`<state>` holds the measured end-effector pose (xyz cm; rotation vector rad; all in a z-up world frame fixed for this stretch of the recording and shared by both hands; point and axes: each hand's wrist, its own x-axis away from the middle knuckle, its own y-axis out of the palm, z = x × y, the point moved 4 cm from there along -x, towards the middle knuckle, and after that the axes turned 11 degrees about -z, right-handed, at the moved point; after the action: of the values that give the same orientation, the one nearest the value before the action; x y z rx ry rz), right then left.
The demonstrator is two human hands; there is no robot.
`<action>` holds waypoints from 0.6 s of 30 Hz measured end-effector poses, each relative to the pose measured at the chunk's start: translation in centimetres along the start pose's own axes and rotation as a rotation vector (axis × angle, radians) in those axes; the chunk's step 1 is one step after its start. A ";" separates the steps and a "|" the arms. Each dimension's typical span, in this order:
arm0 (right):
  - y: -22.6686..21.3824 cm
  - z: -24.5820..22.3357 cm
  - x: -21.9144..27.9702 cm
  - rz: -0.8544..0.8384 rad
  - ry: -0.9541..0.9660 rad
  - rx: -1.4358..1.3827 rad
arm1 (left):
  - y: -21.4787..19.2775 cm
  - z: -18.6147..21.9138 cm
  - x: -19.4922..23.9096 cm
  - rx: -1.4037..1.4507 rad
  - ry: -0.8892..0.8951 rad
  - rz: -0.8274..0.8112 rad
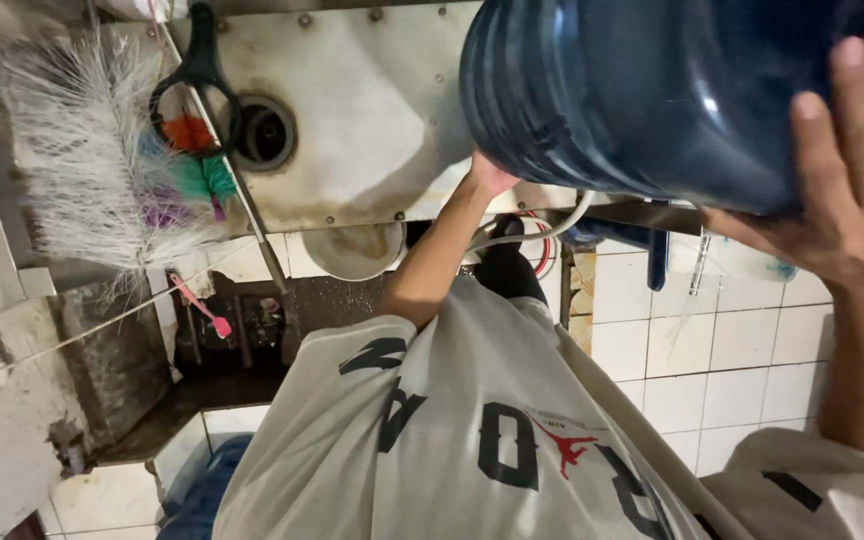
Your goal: The person lifts blue water jugs from the floor, positions them into a cleaning station, wipes the jug tops with a cloth, and refills them with water using a hose.
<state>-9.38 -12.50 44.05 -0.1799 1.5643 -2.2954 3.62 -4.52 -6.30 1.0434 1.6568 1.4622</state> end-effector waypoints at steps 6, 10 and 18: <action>1.9 0.5 -2.7 0.043 -0.002 -0.025 | -2.5 0.1 0.7 -0.042 0.131 -0.329; 3.9 0.1 -3.5 0.050 -0.022 -0.065 | -4.1 0.4 0.9 -0.022 0.196 -0.184; 8.8 1.0 -2.4 -0.006 -0.072 -0.190 | -4.7 0.8 1.2 -0.064 0.224 -0.022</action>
<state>-4.89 -15.37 36.60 -0.3122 1.7450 -2.1188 3.16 -3.33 -11.08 0.8491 1.7563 1.6561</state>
